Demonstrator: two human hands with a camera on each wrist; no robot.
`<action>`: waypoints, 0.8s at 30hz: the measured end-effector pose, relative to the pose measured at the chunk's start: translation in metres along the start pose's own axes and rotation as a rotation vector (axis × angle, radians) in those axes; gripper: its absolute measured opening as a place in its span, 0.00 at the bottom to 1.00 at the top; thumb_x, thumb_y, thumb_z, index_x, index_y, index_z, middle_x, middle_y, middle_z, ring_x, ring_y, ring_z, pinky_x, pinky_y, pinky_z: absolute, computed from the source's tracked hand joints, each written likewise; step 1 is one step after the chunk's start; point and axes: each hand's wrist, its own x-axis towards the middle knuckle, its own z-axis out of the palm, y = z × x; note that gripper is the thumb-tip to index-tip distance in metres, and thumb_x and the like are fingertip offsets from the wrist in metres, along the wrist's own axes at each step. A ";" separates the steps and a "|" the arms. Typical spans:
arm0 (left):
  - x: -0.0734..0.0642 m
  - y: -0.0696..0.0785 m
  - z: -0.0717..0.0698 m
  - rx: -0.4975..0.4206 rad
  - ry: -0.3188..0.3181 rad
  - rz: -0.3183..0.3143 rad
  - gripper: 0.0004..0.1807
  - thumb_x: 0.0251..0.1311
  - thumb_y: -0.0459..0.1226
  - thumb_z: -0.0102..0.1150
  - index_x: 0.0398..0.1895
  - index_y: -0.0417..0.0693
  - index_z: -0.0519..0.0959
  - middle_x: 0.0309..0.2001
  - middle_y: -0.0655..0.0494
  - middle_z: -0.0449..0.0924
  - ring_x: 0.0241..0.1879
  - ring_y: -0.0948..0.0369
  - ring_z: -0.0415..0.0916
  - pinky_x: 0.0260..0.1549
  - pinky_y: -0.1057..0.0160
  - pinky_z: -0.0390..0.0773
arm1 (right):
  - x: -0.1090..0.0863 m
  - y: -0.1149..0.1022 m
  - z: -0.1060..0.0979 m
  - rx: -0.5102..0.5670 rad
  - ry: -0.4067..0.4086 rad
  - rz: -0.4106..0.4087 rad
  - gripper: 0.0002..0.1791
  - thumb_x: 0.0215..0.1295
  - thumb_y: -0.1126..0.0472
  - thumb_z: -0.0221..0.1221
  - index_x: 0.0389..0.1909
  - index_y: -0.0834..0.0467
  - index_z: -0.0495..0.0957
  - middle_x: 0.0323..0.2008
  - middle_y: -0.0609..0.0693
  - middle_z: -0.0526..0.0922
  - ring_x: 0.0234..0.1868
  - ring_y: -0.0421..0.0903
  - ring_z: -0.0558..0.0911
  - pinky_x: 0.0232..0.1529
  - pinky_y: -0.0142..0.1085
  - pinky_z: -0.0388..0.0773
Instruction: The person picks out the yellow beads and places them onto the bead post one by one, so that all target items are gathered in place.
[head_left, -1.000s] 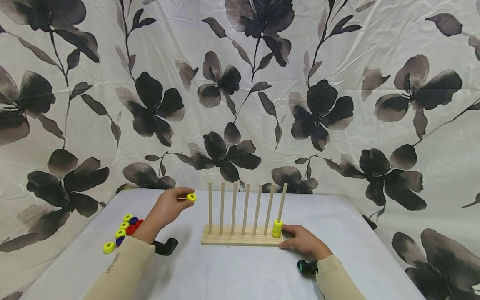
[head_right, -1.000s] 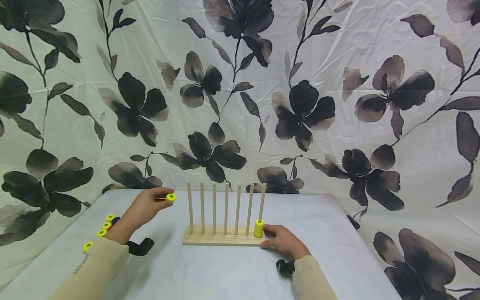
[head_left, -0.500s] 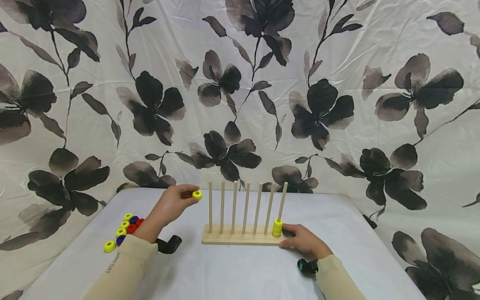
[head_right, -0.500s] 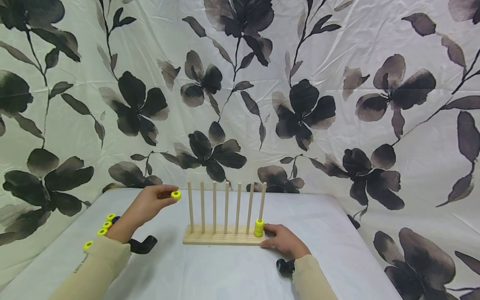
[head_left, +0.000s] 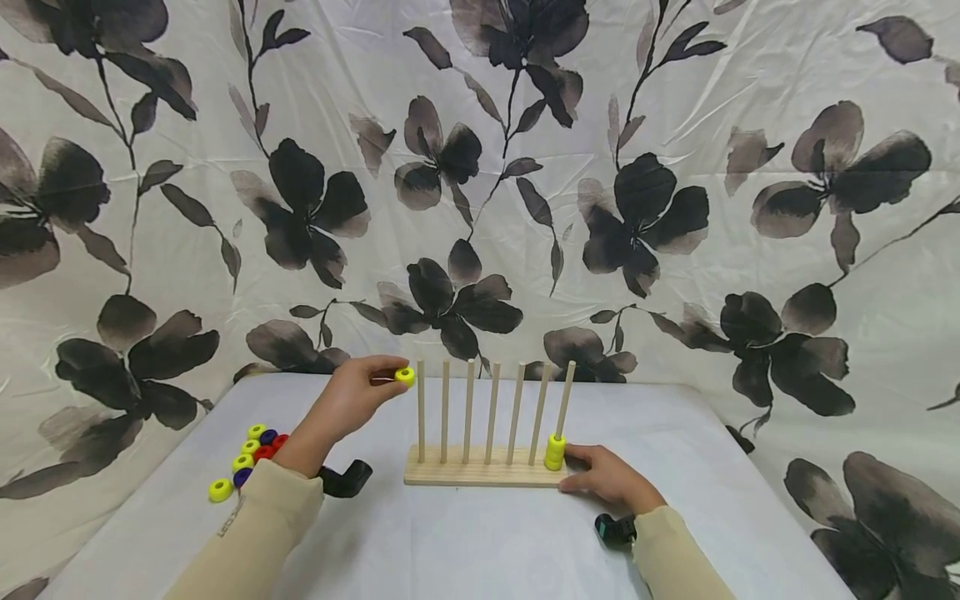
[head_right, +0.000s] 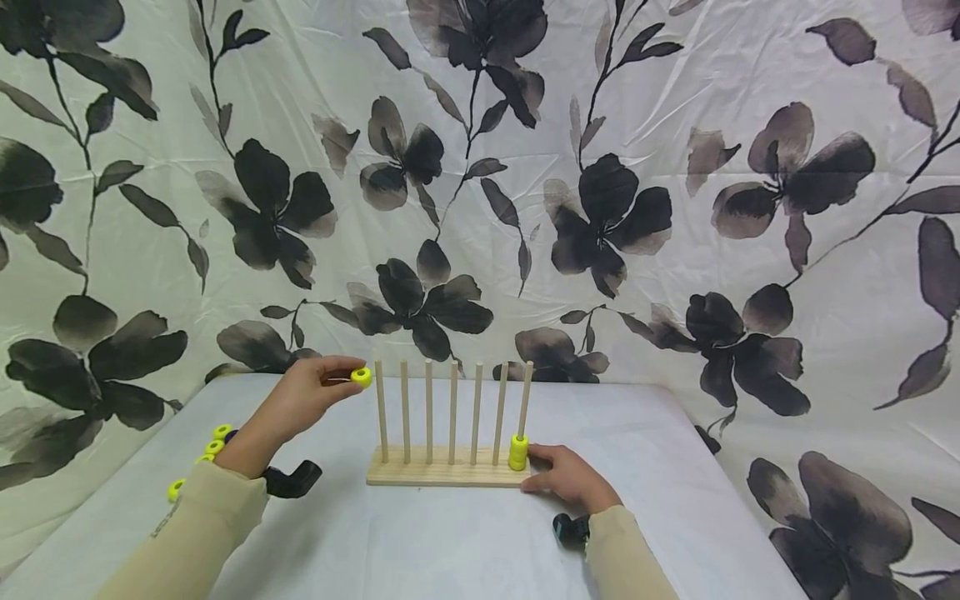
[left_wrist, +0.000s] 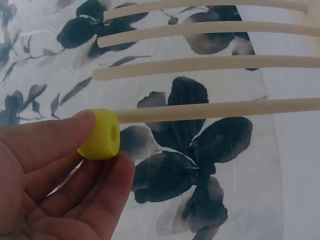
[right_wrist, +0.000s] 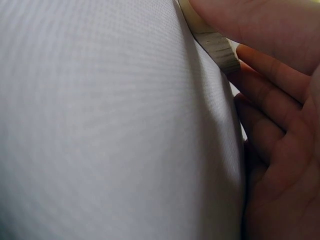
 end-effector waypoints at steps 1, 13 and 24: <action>0.000 0.002 0.000 -0.003 -0.002 0.004 0.23 0.63 0.38 0.61 0.62 0.47 0.75 0.56 0.46 0.80 0.56 0.49 0.78 0.53 0.49 0.80 | 0.000 0.000 0.000 0.000 0.000 0.001 0.45 0.45 0.47 0.74 0.67 0.54 0.70 0.69 0.56 0.69 0.72 0.61 0.62 0.69 0.62 0.56; 0.004 0.023 0.005 -0.032 -0.007 0.051 0.23 0.61 0.37 0.63 0.60 0.46 0.76 0.58 0.47 0.78 0.58 0.49 0.77 0.54 0.51 0.80 | -0.001 -0.001 0.001 -0.001 -0.002 0.002 0.46 0.45 0.46 0.74 0.67 0.54 0.70 0.69 0.56 0.68 0.72 0.61 0.62 0.70 0.62 0.56; 0.007 0.044 0.012 -0.036 -0.023 0.128 0.21 0.61 0.35 0.63 0.59 0.46 0.78 0.58 0.48 0.78 0.56 0.50 0.79 0.52 0.54 0.81 | -0.001 -0.001 0.000 -0.010 -0.004 0.013 0.46 0.45 0.46 0.74 0.67 0.54 0.70 0.69 0.55 0.68 0.72 0.60 0.62 0.70 0.61 0.56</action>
